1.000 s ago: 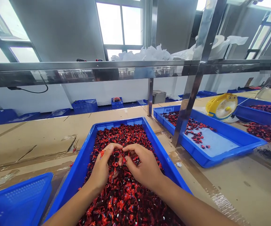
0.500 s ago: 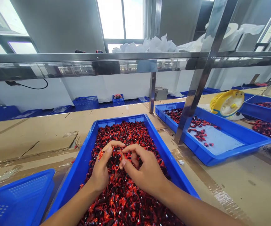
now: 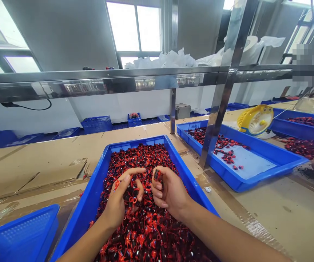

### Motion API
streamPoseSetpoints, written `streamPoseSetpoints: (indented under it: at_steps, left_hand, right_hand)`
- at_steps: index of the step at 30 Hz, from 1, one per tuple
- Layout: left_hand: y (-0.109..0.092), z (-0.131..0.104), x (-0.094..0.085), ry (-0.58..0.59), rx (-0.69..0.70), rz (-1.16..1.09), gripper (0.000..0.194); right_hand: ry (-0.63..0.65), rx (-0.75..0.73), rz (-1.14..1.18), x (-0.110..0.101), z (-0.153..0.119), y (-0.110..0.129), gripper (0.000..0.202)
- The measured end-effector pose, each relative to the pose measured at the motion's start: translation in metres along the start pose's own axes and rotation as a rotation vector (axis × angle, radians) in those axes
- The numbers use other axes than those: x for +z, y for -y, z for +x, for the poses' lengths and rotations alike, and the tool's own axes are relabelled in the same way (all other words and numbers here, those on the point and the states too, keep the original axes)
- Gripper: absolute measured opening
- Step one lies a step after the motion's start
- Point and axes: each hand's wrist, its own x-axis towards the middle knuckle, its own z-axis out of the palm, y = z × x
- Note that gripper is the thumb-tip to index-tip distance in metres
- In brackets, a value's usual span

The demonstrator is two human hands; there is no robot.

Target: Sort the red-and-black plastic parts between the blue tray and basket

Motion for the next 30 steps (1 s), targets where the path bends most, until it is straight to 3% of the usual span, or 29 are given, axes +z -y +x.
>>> streamPoseSetpoints:
  at_steps: [5,8,10,13,18,22,24,27,30]
  left_hand:
    - [-0.004,0.001,0.0,0.011,0.016,0.313,0.044]
    - [-0.007,0.0,0.002,-0.068,0.023,0.636,0.037]
    - [-0.008,0.0,0.003,-0.072,0.014,0.744,0.032]
    - [-0.007,-0.002,0.003,-0.018,-0.03,0.824,0.025]
    - [-0.005,-0.004,0.002,-0.048,-0.052,0.998,0.033]
    - [-0.007,-0.006,0.004,-0.053,-0.029,1.048,0.026]
    - [-0.008,-0.006,0.005,-0.059,-0.036,1.029,0.018]
    - [-0.008,-0.004,0.004,-0.055,-0.054,0.873,0.022]
    - [-0.007,-0.001,0.001,-0.038,-0.046,0.662,0.027]
  right_hand:
    - [0.009,-0.006,-0.078,-0.006,0.002,0.0,0.034]
    - [-0.032,-0.304,-0.444,-0.003,-0.003,0.0,0.019]
    - [0.016,-0.543,-0.806,0.0,-0.007,0.0,0.032]
    - [0.068,-0.622,-1.058,0.003,-0.011,-0.003,0.039]
    - [-0.119,-0.451,-1.07,0.009,-0.012,-0.009,0.037]
    - [-0.162,-0.373,-1.001,0.009,-0.01,-0.009,0.016]
    - [-0.145,-0.378,-0.915,0.009,-0.009,-0.008,0.011]
    - [-0.13,-0.434,-0.804,0.008,-0.009,-0.006,0.011]
    - [-0.112,-0.591,-0.889,0.009,-0.013,-0.003,0.01]
